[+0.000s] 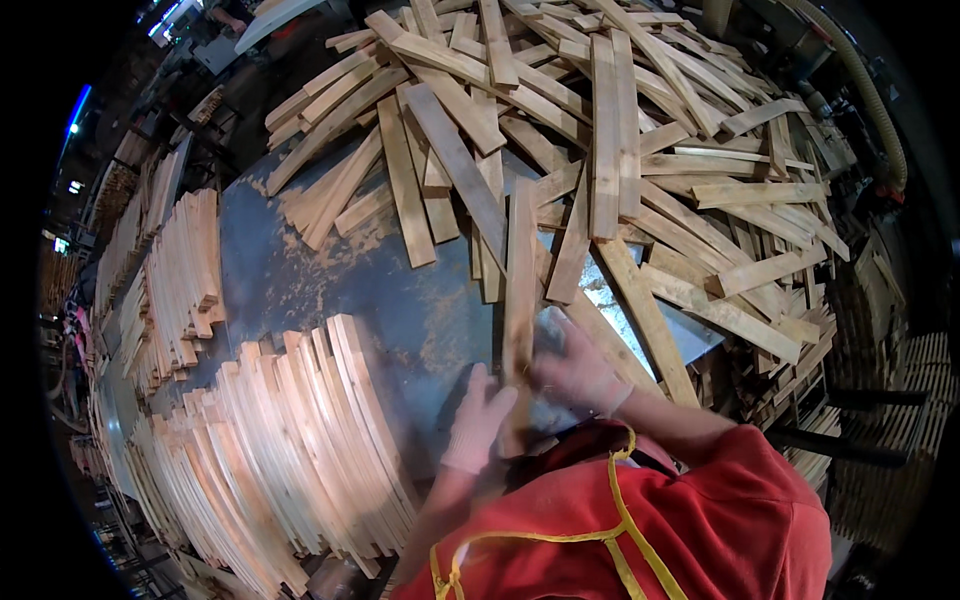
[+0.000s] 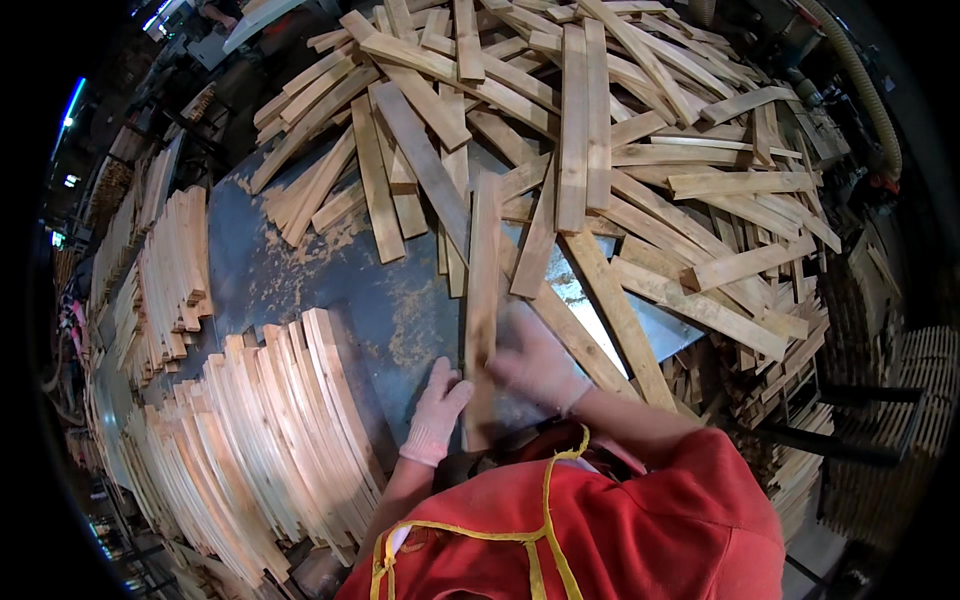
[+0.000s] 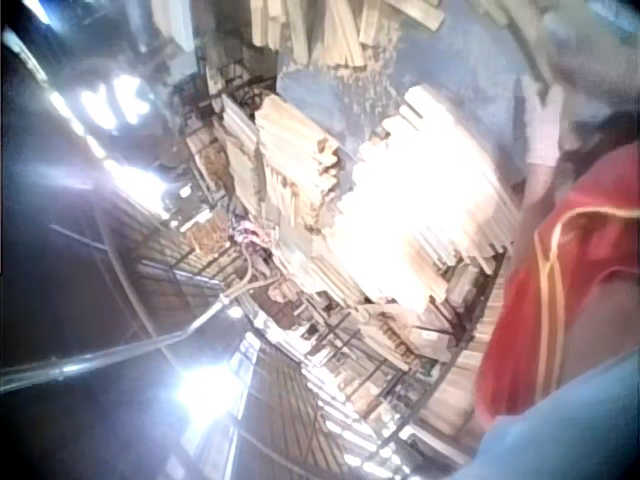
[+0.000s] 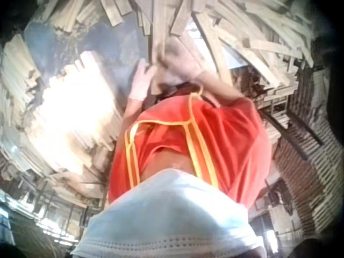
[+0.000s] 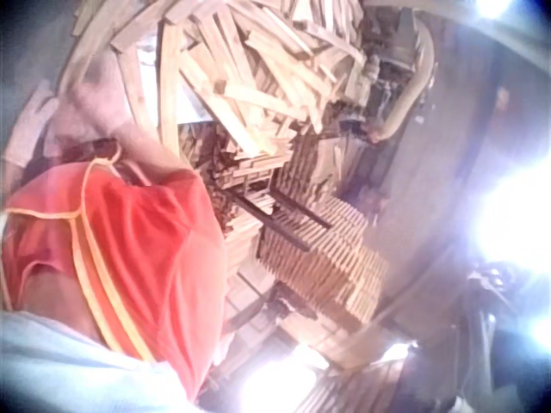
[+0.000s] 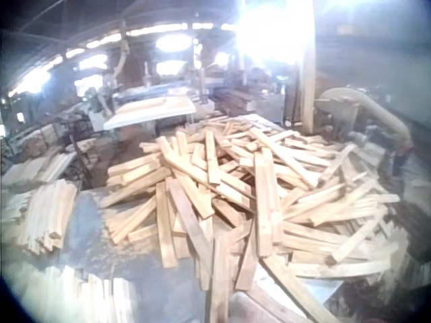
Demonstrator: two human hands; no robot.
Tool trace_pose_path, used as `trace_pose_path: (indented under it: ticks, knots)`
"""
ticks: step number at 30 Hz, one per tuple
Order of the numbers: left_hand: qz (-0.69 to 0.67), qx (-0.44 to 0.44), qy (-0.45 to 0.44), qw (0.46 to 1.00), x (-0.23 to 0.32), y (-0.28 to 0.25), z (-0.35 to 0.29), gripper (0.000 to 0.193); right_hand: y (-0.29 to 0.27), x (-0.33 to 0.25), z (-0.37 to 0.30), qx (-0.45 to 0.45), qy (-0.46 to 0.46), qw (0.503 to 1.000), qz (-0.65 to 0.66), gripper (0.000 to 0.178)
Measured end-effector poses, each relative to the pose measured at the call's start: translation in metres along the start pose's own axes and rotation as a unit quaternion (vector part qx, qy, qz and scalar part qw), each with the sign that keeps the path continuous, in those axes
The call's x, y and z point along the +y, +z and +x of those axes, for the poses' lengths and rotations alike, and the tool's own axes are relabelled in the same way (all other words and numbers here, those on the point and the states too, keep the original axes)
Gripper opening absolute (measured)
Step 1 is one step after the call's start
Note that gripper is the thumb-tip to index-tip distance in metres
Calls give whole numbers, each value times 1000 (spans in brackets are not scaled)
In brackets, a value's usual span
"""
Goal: The person picks up individual wooden planks from a large pile on a metal table and stacks them neatly in a separate pile. The person handles the planks one by one, aligning them carefully to form a uniform stack.
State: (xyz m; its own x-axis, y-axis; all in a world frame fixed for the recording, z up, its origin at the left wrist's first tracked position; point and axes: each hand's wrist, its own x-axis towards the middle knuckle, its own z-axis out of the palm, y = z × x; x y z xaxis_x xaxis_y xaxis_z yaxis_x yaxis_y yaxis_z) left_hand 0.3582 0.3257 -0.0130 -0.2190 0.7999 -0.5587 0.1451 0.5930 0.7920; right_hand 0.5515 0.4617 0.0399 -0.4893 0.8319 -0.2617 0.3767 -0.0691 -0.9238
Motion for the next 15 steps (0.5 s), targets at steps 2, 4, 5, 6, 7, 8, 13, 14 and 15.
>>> trace_pose_path:
  ticks: [2, 4, 5, 6, 7, 8, 13, 14, 15]
  knots:
    - [-23, 16, -16, 999, -21, 23, 22, 91, -57, 27, 88, 190, -98, 971, -103, 69]
    - [39, 52, -28, 998, -8, 40, 27, 84, -127, 30, 180, 380, -99, 880, -269, 58]
    - [72, 23, -19, 997, 0, 40, 27, 79, -155, 28, 210, 404, -31, 875, -267, 64]
    - [107, -10, -9, 994, 7, 41, 28, 75, -189, 48, 242, 409, 36, 899, -154, 63]
    - [143, -48, 6, 988, 15, 42, 30, 70, -230, 68, 267, 429, 103, 896, -40, 62]
    - [150, -47, -7, 988, 20, 41, 26, 55, -231, 68, 281, 437, 147, 883, 86, 55]
    - [-51, 49, 5, 998, -9, 17, -25, 44, -185, 44, 237, 214, 52, 926, 307, 42]
    - [-57, 62, 0, 996, -17, 7, -38, 45, -155, 7, 197, 204, 36, 923, 324, 42]
    - [-64, 76, -6, 995, -24, -1, -52, 45, -125, 9, 168, 179, 35, 935, 303, 40]
